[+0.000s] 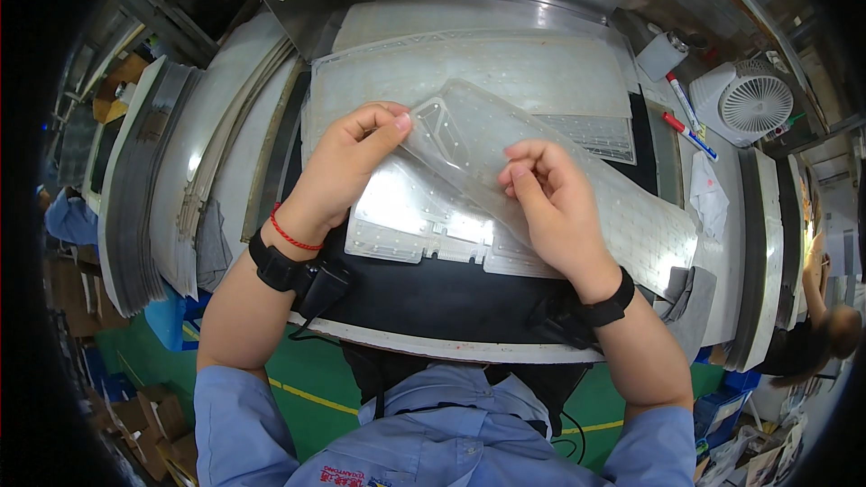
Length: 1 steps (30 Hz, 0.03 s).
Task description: Sorting, aligning, and stacking thin translucent plastic or metal plates at an industrial workstation.
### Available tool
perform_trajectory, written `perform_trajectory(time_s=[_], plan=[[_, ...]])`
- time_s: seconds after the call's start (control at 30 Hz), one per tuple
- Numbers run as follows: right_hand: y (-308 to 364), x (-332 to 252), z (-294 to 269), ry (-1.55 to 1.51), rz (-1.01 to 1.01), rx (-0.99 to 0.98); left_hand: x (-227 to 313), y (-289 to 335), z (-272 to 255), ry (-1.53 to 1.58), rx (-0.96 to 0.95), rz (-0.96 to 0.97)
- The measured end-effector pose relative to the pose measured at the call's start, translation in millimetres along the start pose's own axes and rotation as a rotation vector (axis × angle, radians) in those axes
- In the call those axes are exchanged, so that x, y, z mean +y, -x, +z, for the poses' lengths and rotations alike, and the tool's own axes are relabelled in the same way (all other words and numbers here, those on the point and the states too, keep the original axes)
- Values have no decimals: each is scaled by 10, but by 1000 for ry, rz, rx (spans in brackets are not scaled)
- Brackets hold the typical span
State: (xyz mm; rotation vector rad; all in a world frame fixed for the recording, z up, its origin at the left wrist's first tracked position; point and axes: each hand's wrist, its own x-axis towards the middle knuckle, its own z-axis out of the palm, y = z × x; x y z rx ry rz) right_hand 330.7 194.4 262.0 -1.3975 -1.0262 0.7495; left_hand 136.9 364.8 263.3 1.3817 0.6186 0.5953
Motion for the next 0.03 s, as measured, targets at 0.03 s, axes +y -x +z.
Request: perform_trajectory(time_s=[0.03], plan=[[0,3,1,0,0,-1,-10,-3,-17,20,-6,2]])
